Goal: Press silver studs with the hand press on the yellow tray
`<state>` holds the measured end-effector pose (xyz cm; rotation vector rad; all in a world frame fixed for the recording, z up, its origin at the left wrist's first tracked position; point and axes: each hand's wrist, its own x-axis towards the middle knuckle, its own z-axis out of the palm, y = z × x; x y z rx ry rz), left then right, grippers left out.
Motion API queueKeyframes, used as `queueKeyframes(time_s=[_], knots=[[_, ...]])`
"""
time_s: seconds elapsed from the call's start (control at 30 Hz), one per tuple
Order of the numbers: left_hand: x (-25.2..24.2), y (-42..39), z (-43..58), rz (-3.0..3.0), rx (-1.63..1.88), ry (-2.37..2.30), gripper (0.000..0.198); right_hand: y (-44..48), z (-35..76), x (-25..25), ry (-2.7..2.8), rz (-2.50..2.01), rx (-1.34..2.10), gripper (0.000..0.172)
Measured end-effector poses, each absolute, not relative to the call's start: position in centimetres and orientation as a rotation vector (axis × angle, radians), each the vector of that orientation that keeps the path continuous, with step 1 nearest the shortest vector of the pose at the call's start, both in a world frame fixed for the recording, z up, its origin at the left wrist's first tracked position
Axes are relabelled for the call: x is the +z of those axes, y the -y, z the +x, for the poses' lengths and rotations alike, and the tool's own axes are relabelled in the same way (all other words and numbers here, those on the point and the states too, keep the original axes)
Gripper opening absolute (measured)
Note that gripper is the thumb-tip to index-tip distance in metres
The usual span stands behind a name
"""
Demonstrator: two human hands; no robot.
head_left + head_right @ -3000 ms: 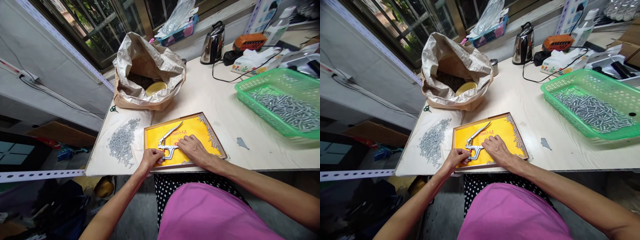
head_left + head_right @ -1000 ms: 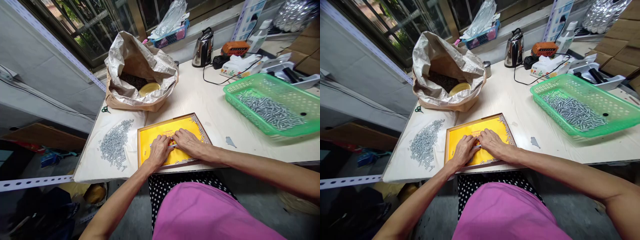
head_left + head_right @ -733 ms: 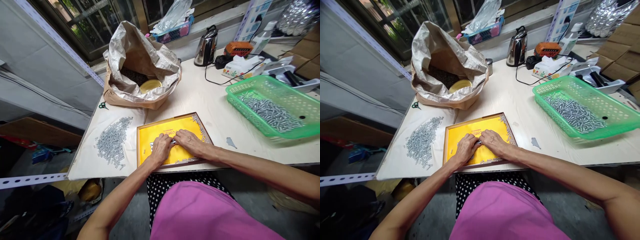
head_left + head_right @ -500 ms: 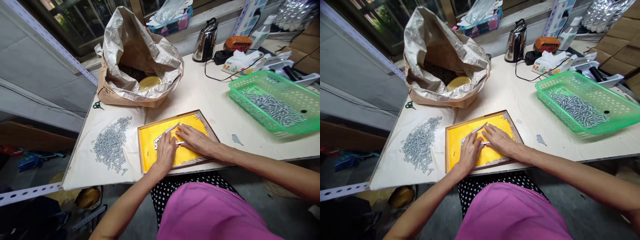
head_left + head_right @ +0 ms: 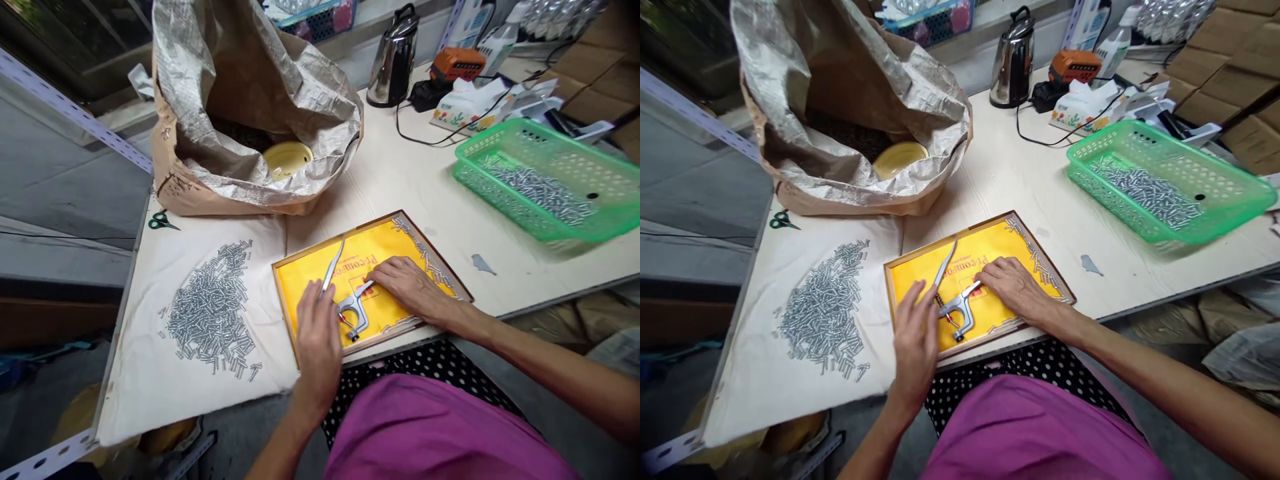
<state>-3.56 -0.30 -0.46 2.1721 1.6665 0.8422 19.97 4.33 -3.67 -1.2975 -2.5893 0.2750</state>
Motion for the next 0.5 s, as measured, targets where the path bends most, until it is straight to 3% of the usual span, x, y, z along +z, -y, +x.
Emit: queueKeyframes(time_s=[0.13,0.3,0.5], knots=[[0.3,1.3,-7.0,2.165,0.916,-1.91,0.029,-4.1,20.0,-2.6,2.637,-1.288,0.203,0.021],[-1.3,2.5,-7.8,2.286,0.613,-2.069,0.019,-4.3,19.6,-2.3,2.786,-1.076,0.273,0.027],[-1.7,1.9,-7.9,2.276,0.464,-2.258,0.012,-3.4,21.8,-0.9,2.608,-1.127,0.091,0.029]])
